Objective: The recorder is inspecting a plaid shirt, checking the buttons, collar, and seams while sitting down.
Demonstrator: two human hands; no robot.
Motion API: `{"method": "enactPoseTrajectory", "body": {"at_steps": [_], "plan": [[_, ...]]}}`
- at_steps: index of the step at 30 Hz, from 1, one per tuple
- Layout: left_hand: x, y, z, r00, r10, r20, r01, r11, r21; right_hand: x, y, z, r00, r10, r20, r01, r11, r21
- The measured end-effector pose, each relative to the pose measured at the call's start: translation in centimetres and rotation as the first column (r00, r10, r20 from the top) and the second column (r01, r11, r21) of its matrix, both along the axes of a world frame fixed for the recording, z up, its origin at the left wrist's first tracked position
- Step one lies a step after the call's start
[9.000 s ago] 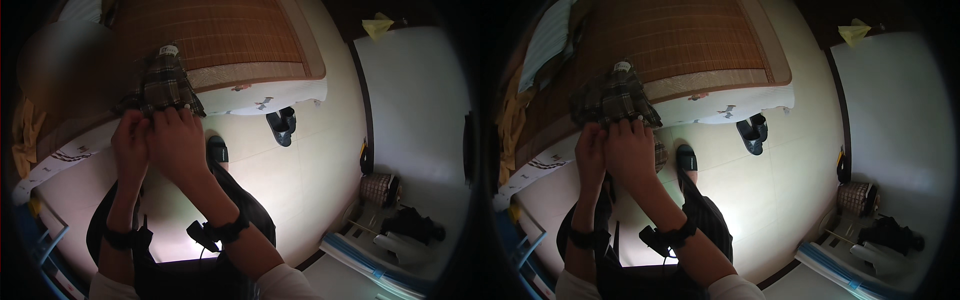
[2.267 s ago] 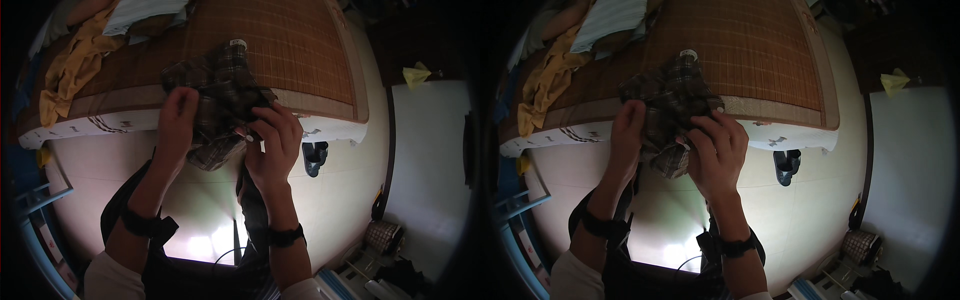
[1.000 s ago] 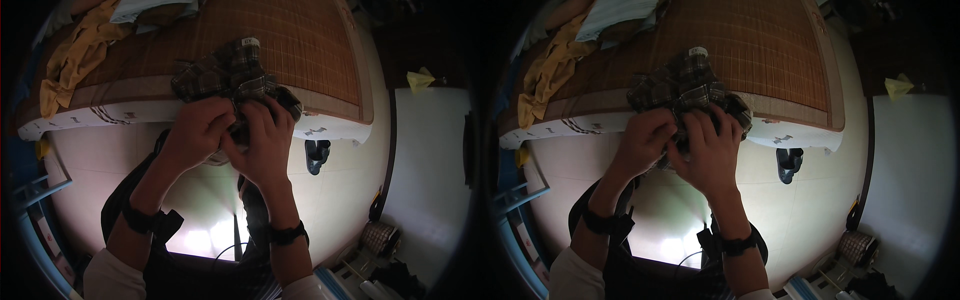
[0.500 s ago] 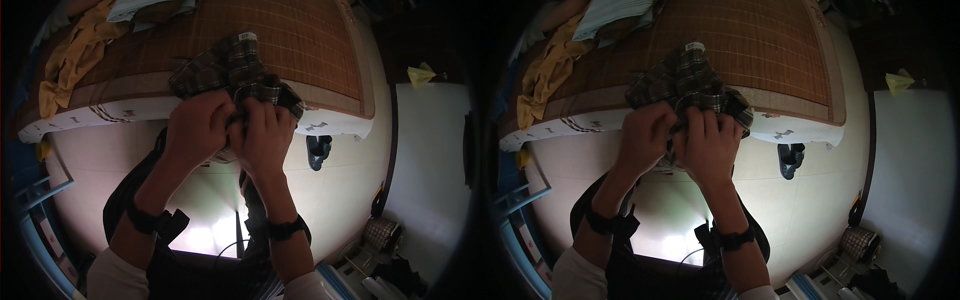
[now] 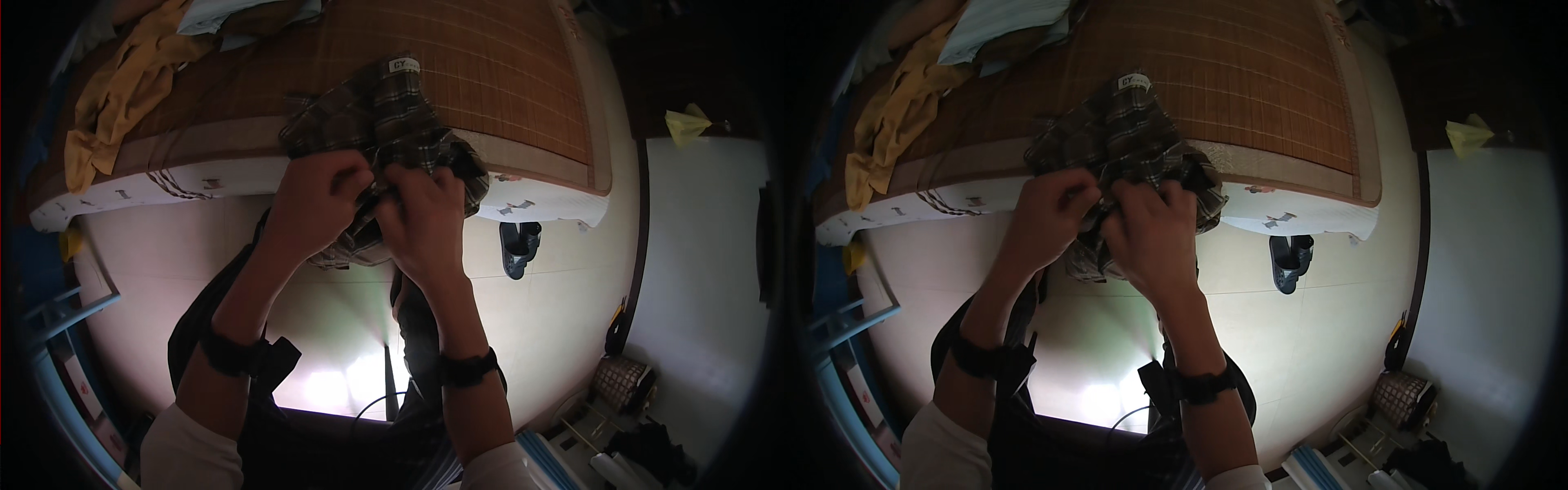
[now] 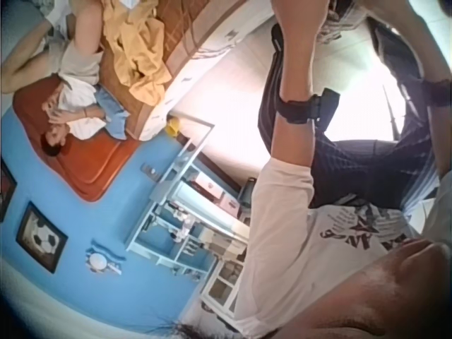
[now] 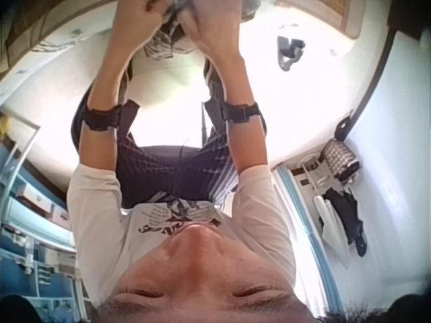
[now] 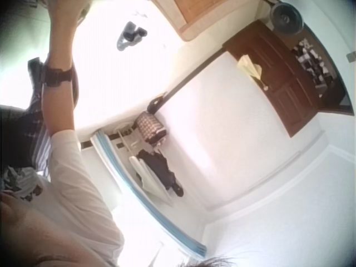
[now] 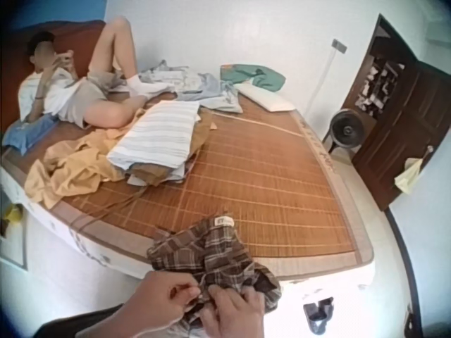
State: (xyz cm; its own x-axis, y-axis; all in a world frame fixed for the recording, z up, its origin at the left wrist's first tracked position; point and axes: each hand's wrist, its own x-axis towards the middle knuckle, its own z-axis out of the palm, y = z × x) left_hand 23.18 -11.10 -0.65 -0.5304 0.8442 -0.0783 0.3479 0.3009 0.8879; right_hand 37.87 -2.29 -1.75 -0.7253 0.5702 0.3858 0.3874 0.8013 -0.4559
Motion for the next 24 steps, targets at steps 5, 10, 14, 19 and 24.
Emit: {"method": "enactPoseTrajectory", "body": {"at_steps": [5,10,14,19,24], "plan": [[-0.1,-0.2,-0.8,0.992,-0.048,0.121,0.051,0.998,-0.022,0.3,-0.1,0.0,0.999,0.039,-0.003,-0.039,0.997,-0.061],[0.6,-0.1,-0.8,0.998,0.002,0.063,-0.001,1.000,-0.016,0.6,-0.1,-0.4,0.999,0.019,-0.027,-0.022,0.993,-0.117],[0.5,-0.2,-0.7,0.998,-0.029,0.061,0.033,0.996,-0.080,0.6,-0.4,-0.3,1.000,-0.017,-0.019,0.013,0.985,-0.172],[0.9,-0.2,-1.0,0.999,0.019,0.048,-0.015,0.996,-0.083,0.9,-0.3,0.1,0.999,-0.004,-0.039,-0.002,0.986,-0.167],[0.3,0.5,-0.6,0.974,0.225,0.007,-0.223,0.965,0.134,0.6,-0.2,0.4,0.988,-0.071,-0.134,0.064,0.996,-0.059]]}}
